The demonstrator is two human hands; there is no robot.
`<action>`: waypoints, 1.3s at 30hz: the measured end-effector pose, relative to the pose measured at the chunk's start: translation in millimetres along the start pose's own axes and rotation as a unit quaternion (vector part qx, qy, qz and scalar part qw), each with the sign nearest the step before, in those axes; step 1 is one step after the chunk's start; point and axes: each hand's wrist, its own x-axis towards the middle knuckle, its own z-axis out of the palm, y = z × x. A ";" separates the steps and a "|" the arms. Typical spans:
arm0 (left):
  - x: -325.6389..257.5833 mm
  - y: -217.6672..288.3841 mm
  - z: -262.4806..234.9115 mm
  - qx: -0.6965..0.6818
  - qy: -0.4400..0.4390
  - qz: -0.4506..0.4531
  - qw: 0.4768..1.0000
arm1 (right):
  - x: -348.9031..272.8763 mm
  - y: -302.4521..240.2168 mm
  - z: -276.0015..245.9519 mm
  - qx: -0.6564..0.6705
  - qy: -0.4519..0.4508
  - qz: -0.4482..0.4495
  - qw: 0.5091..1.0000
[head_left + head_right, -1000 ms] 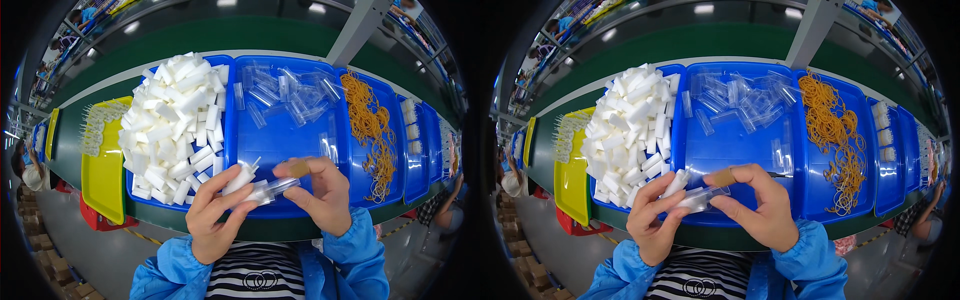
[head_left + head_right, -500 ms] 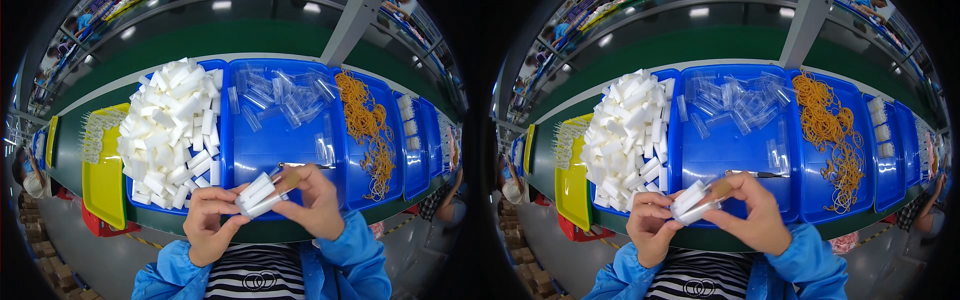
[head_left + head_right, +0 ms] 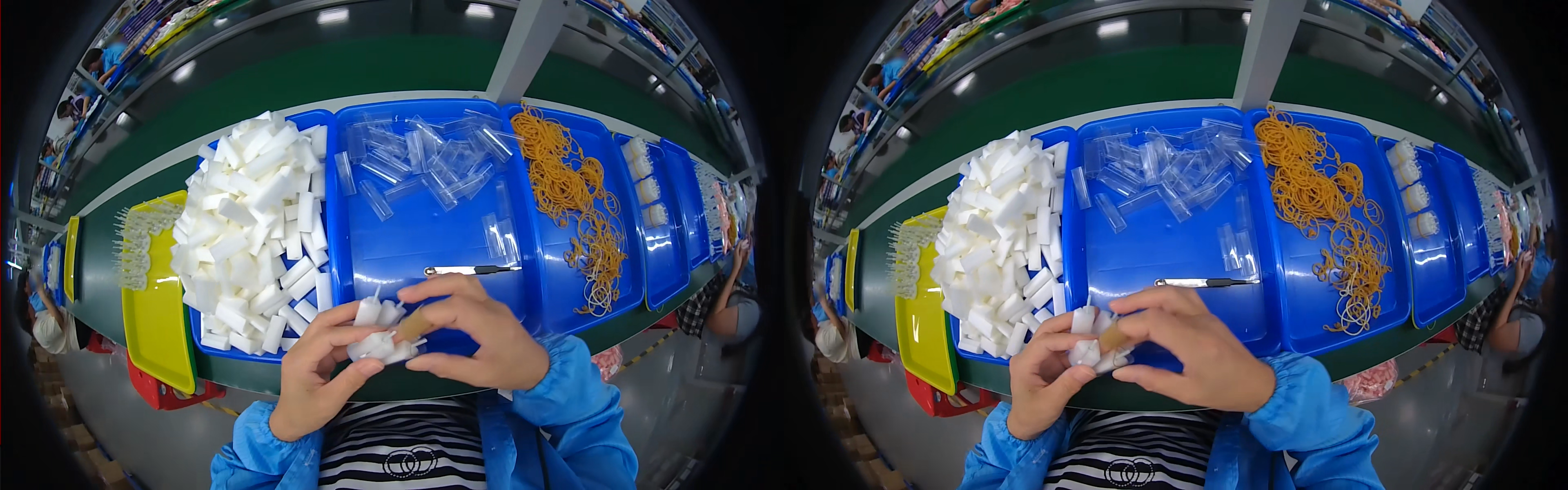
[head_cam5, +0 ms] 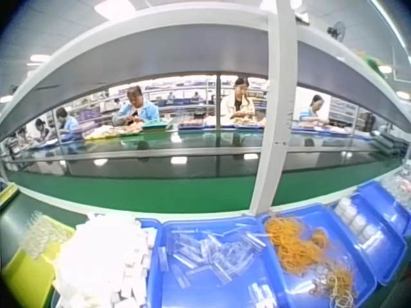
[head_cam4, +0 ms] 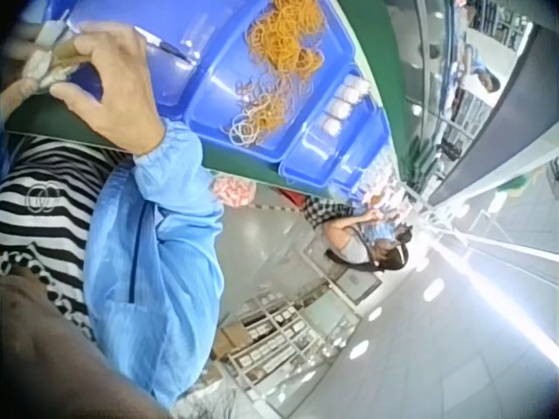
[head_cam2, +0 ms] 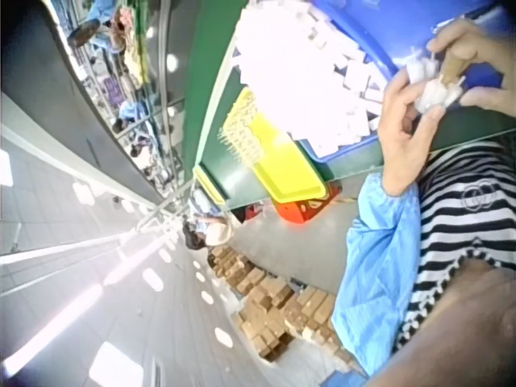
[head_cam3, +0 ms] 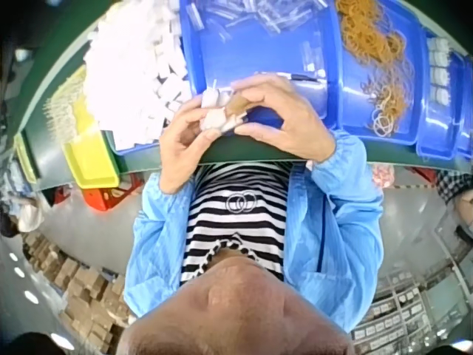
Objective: The person assembles small white cylindrical components by inserting them into clear plastic sleeves and securing them with rubber bands. They use a metal tool to adjust the components within the sleeves and place the finished bundles into a yellow tray.
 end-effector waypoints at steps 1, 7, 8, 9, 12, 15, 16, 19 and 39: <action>-1.4 0.6 0.4 0.024 0.011 0.010 1.000 | 2.1 -0.2 -5.5 -0.042 0.043 0.020 0.998; 1.1 -2.0 8.3 0.048 0.043 0.039 0.997 | 8.1 26.4 -43.9 -0.484 0.146 0.084 0.859; 2.4 -3.3 9.7 0.046 0.040 0.040 0.997 | 7.7 32.4 -41.9 -0.505 0.111 0.096 0.850; 3.6 -4.5 11.1 0.045 0.037 0.042 0.997 | 7.7 34.7 -41.1 -0.526 0.076 0.107 0.840; 3.6 -6.0 12.2 0.051 0.063 0.040 0.996 | 14.6 34.2 -35.6 -0.462 0.068 0.087 0.880; 0.2 -5.4 11.5 0.055 0.087 0.031 0.994 | 24.6 16.6 -27.8 -0.165 0.154 0.140 0.964; -1.1 -6.5 10.9 0.063 0.093 0.033 0.993 | 26.8 8.0 -22.0 -0.019 0.190 0.170 0.967; 1.5 -6.4 11.2 0.073 0.099 0.040 0.992 | 22.4 -16.2 -2.7 0.224 0.200 0.200 0.933; 4.3 -1.0 21.4 -0.032 0.164 0.039 0.985 | -4.6 3.3 30.5 0.003 0.177 0.012 0.984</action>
